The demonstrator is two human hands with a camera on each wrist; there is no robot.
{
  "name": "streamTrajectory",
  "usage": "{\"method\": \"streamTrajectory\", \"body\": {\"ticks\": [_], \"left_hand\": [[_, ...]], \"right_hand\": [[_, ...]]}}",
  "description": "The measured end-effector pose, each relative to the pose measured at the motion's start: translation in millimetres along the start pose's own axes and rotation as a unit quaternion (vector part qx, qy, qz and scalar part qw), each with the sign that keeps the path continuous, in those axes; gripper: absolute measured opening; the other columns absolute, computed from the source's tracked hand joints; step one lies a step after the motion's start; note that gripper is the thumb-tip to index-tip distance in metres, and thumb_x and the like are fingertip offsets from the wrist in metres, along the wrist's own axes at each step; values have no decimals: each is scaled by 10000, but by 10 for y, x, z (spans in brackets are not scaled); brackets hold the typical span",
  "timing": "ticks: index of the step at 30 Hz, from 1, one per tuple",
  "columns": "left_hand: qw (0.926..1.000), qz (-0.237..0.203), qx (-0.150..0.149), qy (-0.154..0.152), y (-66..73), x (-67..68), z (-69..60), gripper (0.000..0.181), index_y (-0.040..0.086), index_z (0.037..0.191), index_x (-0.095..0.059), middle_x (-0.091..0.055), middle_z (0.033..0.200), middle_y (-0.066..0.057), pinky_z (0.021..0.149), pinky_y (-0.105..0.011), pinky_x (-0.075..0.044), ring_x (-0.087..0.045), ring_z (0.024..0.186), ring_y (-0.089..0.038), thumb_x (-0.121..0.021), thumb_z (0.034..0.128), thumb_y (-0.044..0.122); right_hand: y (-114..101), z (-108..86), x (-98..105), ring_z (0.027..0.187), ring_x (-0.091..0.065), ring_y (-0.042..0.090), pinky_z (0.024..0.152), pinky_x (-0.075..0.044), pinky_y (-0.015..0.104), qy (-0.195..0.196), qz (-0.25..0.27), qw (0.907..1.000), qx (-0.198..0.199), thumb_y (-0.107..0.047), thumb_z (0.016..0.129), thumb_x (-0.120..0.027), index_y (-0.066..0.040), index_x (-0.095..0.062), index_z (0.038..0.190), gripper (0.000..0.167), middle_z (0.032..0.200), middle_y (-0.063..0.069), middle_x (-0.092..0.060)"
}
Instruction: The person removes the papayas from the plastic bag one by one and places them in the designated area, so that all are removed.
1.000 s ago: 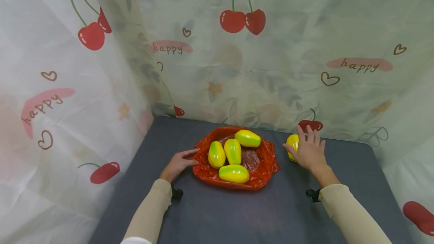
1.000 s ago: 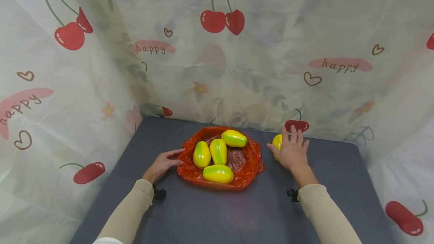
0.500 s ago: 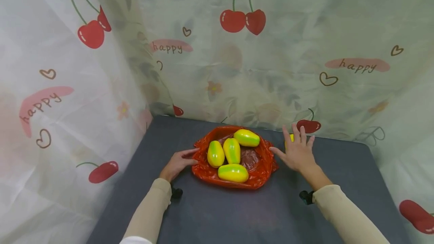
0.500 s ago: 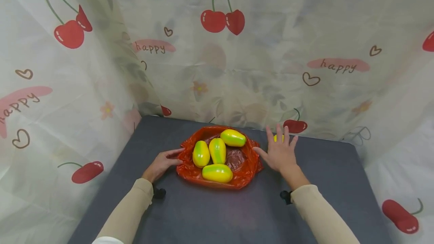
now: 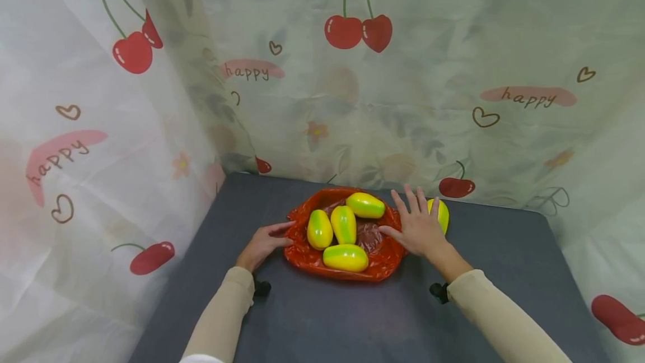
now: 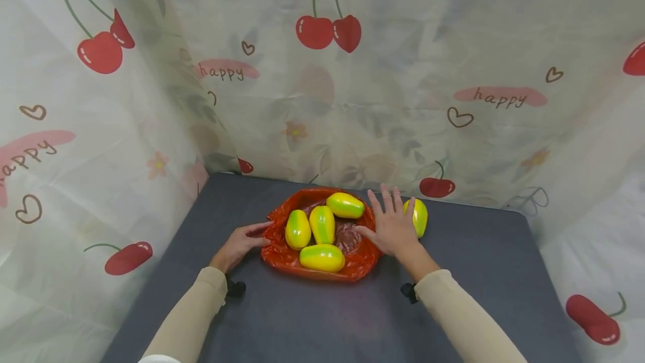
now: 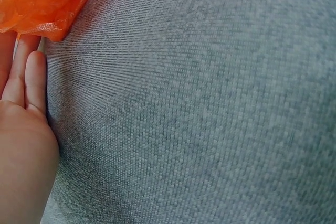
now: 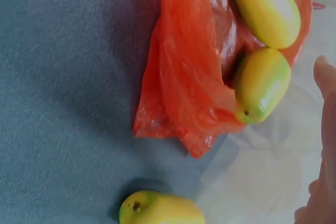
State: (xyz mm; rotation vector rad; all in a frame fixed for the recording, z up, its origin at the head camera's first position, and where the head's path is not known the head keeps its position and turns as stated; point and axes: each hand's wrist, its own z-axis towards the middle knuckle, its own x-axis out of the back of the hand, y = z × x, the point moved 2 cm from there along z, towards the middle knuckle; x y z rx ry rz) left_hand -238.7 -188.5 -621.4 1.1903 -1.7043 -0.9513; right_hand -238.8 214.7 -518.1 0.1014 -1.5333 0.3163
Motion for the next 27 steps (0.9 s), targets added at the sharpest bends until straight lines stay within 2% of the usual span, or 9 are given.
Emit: {"method": "streamTrajectory", "body": {"ticks": [4,14,20,27], "left_hand": [[10000,-27,-37,3,8,12,-5,504,382,1314,-683,-573,1507,19,1233,-564,-325,-471,1455,-261,-830,845,271],[10000,22,-21,58,9,30,10,499,378,1310,-687,-582,1498,24,1223,-563,-341,-488,1440,-262,-826,848,252],[9999,68,-71,50,5,-11,21,498,371,1321,-681,-583,1498,25,1223,-557,-345,-486,1443,-265,-817,858,248],[10000,23,-11,95,-7,-29,7,488,376,1312,-688,-578,1503,17,1224,-551,-348,-486,1441,-264,-815,860,242]], "right_hand": [[-99,53,-33,1566,-72,500,1188,-70,790,-16,-117,9999,47,-694,907,-586,-196,-173,1647,984,1719,181,-85],[-293,187,-102,1584,-29,464,1205,-39,771,-190,10,9997,148,-748,908,-521,-222,-123,1655,997,1728,170,-21],[-313,262,-136,1586,-44,447,1210,-67,761,-229,200,9993,206,-690,914,-582,-197,-125,1654,999,1725,175,-32],[-355,370,-152,1565,-79,493,1193,-136,768,-371,353,9982,299,-608,916,-651,-140,-128,1647,1013,1706,223,-61]]}}
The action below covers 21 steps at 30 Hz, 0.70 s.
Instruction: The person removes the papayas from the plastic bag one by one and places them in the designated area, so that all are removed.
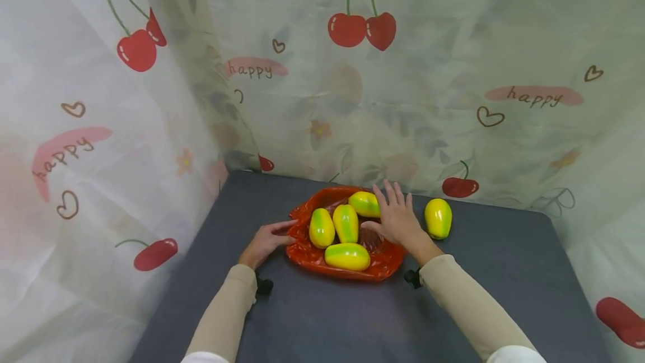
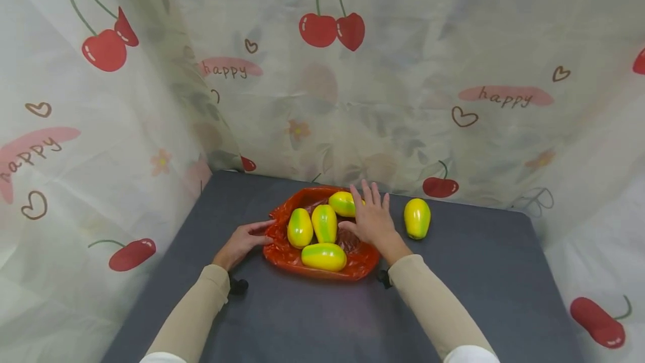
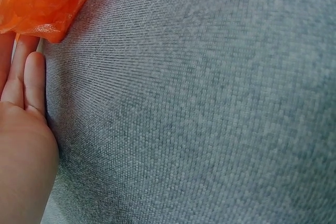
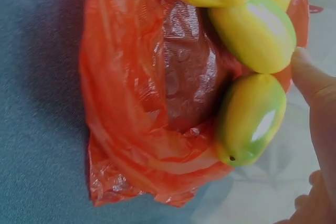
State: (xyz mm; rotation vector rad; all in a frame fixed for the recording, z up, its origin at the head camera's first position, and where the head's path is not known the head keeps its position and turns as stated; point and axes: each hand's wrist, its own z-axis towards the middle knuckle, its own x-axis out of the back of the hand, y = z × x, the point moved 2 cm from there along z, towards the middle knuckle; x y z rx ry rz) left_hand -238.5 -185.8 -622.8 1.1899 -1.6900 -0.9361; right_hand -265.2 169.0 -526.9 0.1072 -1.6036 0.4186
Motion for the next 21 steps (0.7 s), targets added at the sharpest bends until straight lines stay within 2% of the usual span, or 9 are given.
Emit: {"method": "streamTrajectory", "body": {"ticks": [7,14,21], "left_hand": [[10000,-30,-35,-16,-8,-2,-18,491,370,1322,-681,-564,1516,2,1229,-560,-335,-478,1446,-272,-809,866,241],[10000,14,-45,32,-30,-12,23,483,376,1303,-693,-583,1497,10,1225,-556,-343,-496,1431,-261,-818,855,246],[10000,55,-23,42,-19,6,0,482,392,1294,-694,-580,1499,19,1230,-562,-332,-478,1448,-261,-819,852,245]], "right_hand": [[-36,143,-18,1552,-140,493,1214,-199,715,-123,412,9988,239,-456,899,-752,-129,-167,1637,996,1690,232,-124],[-48,258,-92,1518,-224,497,1189,-320,665,-285,611,9977,-40,-411,898,-770,-139,-196,1629,968,1678,217,-180],[-83,362,-157,1488,-298,451,1183,-363,628,-280,911,9954,68,-365,901,-777,-110,-287,1596,888,1626,209,-292]]}}
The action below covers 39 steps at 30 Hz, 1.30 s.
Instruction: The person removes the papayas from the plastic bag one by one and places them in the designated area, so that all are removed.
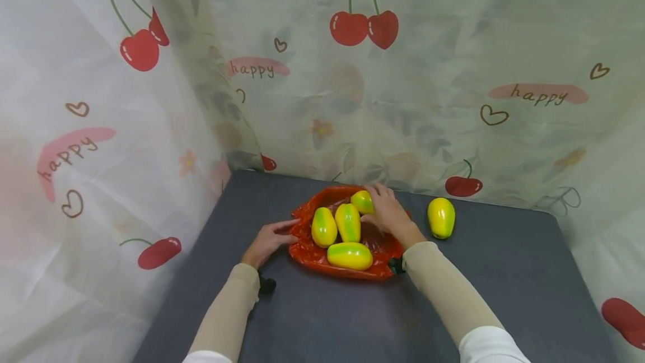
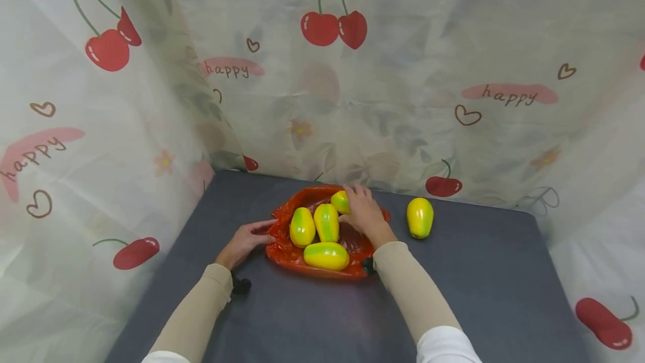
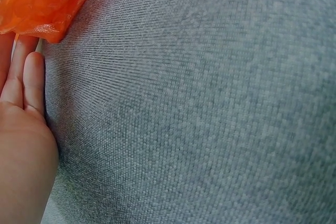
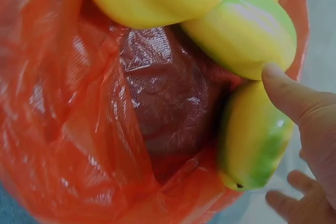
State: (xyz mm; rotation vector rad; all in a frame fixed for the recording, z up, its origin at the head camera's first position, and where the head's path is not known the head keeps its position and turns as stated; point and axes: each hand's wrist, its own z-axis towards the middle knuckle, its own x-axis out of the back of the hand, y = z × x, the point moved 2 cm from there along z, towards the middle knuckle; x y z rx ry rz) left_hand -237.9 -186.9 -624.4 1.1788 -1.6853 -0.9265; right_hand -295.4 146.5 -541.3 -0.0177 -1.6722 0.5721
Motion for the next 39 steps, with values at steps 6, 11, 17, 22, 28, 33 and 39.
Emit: {"method": "streamTrajectory", "body": {"ticks": [6,11,17,22,28,33,39], "left_hand": [[10000,8,-58,7,12,46,-8,482,392,1304,-687,-577,1503,21,1235,-567,-318,-465,1461,-263,-812,858,256],[10000,46,-25,-10,10,37,0,483,397,1302,-687,-585,1494,25,1234,-571,-317,-481,1447,-262,-817,854,272],[10000,53,50,-27,26,21,9,475,402,1293,-692,-572,1510,16,1241,-574,-303,-467,1459,-271,-812,855,265],[10000,28,44,-11,33,11,12,477,378,1306,-691,-574,1510,-8,1231,-574,-320,-481,1446,-281,-808,860,253],[10000,-1,-27,-55,22,-11,-1,475,388,1301,-690,-575,1506,14,1235,-559,-325,-473,1453,-263,-809,861,254],[10000,2,-74,-8,6,-5,-1,476,377,1304,-692,-577,1503,3,1225,-566,-337,-489,1439,-271,-806,863,238],[10000,76,4,2,-7,1,-2,481,393,1308,-684,-559,1522,0,1229,-577,-323,-470,1452,-280,-806,862,258]], "right_hand": [[-34,95,-41,1459,-349,420,1192,-379,575,115,124,9997,163,-284,896,-794,-88,-374,1558,808,1568,181,-381],[-39,87,-8,1444,-366,431,1189,-376,586,142,203,9995,190,-210,886,-804,-71,-408,1538,775,1556,192,-404],[-31,71,16,1424,-381,426,1190,-375,582,91,213,9996,147,-147,897,-785,-77,-425,1535,735,1542,185,-425],[-9,73,-15,1359,-431,440,1156,-407,584,130,52,9997,180,-132,919,-756,-72,-455,1514,669,1514,194,-461],[22,92,-58,1349,-437,445,1165,-396,587,80,-51,9999,100,-183,986,-673,-99,-463,1516,577,1520,182,-466],[45,103,-74,1329,-453,438,1151,-414,578,101,0,9999,94,-180,980,-679,-99,-475,1506,570,1492,176,-493],[61,104,-73,1306,-465,418,1138,-431,562,41,54,10000,27,-187,966,-701,-109,-483,1505,587,1480,169,-502]]}}
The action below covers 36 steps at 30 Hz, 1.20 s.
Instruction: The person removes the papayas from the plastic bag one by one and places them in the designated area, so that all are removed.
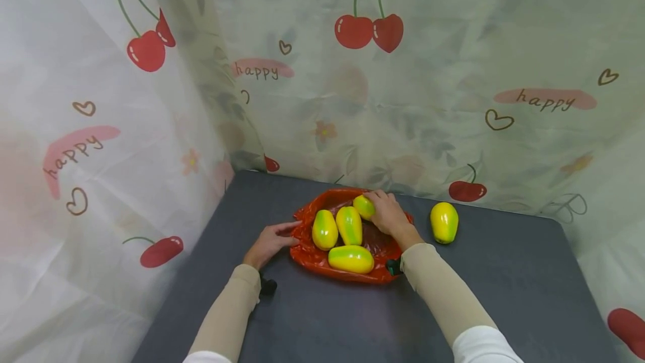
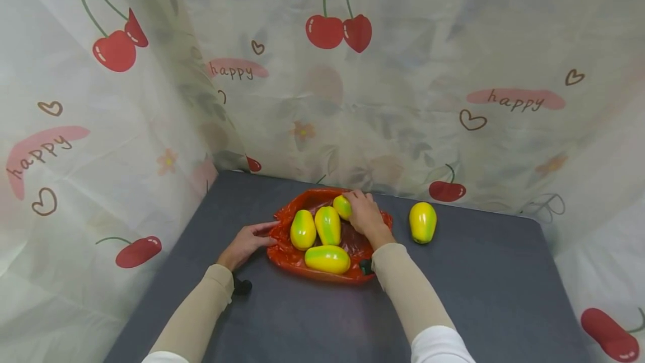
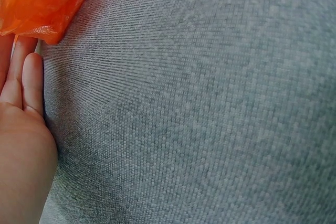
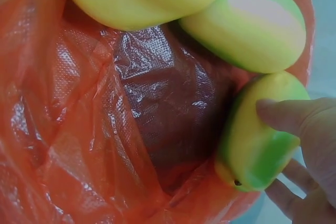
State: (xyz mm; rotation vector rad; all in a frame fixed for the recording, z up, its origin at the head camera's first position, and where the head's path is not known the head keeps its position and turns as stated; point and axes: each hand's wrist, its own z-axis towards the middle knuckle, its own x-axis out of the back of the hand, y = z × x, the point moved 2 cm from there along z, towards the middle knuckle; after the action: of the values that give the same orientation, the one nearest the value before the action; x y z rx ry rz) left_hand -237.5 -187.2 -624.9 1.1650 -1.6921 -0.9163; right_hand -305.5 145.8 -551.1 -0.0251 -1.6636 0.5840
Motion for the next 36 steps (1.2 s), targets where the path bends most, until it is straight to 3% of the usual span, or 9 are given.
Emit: {"method": "streamTrajectory", "body": {"ticks": [12,21,36], "left_hand": [[10000,-4,81,-2,16,-19,-20,482,379,1308,-689,-572,1510,-9,1229,-574,-325,-481,1442,-283,-810,858,255],[10000,-12,68,64,13,-19,-6,489,373,1315,-684,-590,1490,0,1219,-558,-352,-502,1425,-267,-813,858,253],[9999,-99,-48,-42,8,-13,-10,495,354,1328,-680,-596,1485,2,1210,-542,-373,-521,1410,-258,-808,861,249]], "right_hand": [[-3,-132,9,1275,-487,425,1096,-443,563,156,228,9996,-70,-177,935,-734,-103,-493,1491,611,1439,180,-518],[-54,-237,87,1253,-532,437,1061,-466,584,463,717,9963,-85,-182,917,-741,-93,-484,1490,634,1442,193,-494],[-76,-410,231,1312,-517,377,1101,-463,573,625,1074,9917,-338,-216,942,-731,-121,-459,1513,640,1470,157,-465]]}}
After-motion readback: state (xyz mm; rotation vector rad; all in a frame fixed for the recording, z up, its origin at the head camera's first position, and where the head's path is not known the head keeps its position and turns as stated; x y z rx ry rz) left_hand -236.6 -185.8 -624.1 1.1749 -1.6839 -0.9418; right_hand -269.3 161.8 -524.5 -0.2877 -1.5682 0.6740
